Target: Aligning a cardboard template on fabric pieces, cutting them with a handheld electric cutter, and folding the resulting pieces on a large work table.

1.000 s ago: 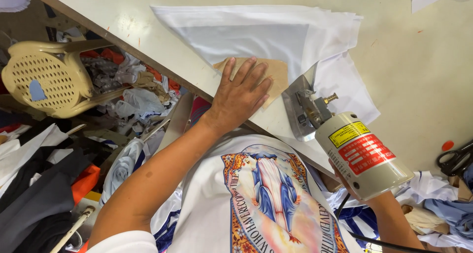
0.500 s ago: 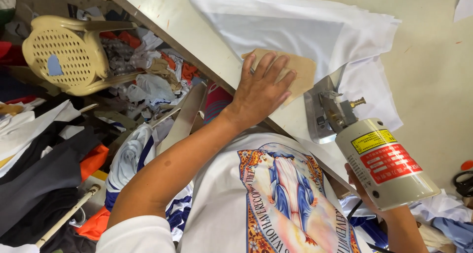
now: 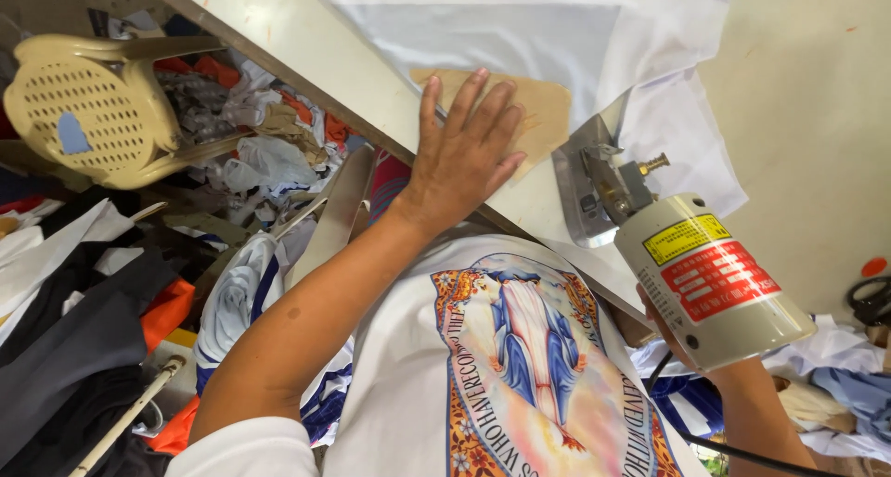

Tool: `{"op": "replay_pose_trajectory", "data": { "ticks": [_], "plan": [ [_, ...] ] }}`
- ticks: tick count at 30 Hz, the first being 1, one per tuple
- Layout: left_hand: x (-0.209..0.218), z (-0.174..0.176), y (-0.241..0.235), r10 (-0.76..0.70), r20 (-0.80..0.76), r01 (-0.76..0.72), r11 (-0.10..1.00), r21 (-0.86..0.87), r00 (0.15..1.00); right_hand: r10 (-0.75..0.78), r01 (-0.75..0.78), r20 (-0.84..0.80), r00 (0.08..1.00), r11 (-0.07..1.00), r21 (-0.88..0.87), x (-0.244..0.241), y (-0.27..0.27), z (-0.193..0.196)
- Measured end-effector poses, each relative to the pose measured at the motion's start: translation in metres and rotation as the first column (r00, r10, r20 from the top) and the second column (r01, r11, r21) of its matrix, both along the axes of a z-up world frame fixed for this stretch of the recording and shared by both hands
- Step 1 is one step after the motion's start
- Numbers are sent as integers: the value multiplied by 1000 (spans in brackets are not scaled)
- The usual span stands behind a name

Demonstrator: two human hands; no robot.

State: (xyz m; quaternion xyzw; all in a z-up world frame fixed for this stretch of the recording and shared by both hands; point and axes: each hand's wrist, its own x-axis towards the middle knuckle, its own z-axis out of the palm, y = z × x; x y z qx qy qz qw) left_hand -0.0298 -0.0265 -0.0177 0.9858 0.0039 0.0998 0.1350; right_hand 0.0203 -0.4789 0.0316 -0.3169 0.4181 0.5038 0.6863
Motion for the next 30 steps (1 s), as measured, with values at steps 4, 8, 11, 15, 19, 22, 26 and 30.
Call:
{"op": "replay_pose_trajectory", "data": {
  "ticks": [4,8,11,15,19,22,26,30],
  "plan": [
    [-1,-6,0,-9,29,10,1000,-23,1000,-21,23,-25,999,993,113,-1,8,5],
    [-3,-9,1,-8,35,8,1000,13,999,-113,133,-82,990,936,327,-3,25,9],
    [-4,-11,1,-15,31,14,1000,28,999,-82,82,-7,997,969,234,-3,27,11],
    [-5,-10,1,-13,38,11,999,43,999,-91,93,-21,996,958,271,-3,27,10],
    [-4,-8,1,-8,32,8,1000,13,999,-101,107,-34,994,949,298,-5,22,7],
    [-4,-6,1,-4,33,4,1000,3,999,-99,103,-26,995,968,227,-7,16,3],
    [-3,-6,2,-2,37,3,1000,-25,999,-116,95,54,992,951,294,-10,26,4],
    [-3,-5,2,-2,36,3,999,-39,999,-20,17,60,998,999,43,-14,15,0]
  ]
}}
